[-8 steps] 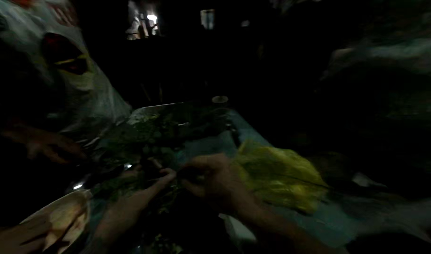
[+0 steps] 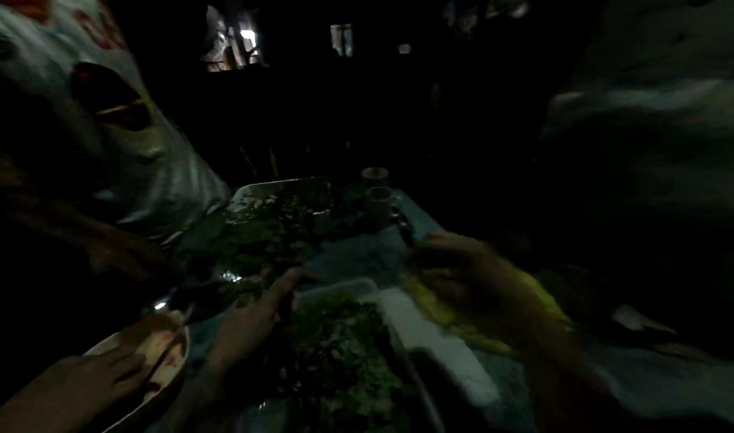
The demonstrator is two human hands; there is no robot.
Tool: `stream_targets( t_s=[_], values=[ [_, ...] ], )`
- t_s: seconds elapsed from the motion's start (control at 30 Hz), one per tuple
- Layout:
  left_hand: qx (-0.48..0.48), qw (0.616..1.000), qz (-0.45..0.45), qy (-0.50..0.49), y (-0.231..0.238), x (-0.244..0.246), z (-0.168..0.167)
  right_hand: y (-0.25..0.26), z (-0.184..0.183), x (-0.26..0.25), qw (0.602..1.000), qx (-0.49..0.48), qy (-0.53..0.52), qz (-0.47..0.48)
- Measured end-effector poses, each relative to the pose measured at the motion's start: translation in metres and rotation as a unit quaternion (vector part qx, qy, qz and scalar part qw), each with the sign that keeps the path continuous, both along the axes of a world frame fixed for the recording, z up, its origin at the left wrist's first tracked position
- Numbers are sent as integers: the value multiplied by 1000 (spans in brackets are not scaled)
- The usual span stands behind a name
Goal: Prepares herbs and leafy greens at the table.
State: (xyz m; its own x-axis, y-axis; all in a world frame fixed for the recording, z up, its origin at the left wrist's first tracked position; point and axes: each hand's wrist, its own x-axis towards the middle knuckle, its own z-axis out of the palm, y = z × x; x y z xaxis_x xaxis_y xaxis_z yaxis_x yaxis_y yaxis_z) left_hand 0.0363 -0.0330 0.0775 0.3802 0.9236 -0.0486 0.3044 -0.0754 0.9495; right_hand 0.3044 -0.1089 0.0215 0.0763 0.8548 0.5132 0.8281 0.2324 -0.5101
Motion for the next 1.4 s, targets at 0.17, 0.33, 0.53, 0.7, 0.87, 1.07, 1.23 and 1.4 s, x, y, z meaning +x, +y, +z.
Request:
stream_targets(
  t_s=[0.17, 0.33, 0.53, 0.7, 0.87, 1.07, 1.23, 1.4],
  values=[
    [-127, 978, 49, -161, 43, -19, -47, -15, -1, 60, 955, -220, -117, -163],
    [-53, 970, 17, -235, 49, -25, -65, -15, 18, 19, 972, -178, -107, -107],
    [-93, 973, 86, -195, 42, -26, -62, 52, 17, -96, 931, -273, 161, 183],
    [-75, 971, 69, -216, 49, -27, -67, 89, 19, -118, 893, -325, 215, 224],
    [-22, 973, 9, -230, 57, -31, -68, 92, 10, -115, 904, -258, 273, 202],
    [-38, 950, 55, -305, 54, -31, -67, 81, 6, -99, 901, -210, 337, 173],
    [-28, 965, 21, -261, 47, -34, -61, 78, 1, -94, 881, -194, 399, 165],
    [9, 978, -5, -208, 51, -30, -66, 79, -1, -93, 862, -205, 430, 173]
  ],
)
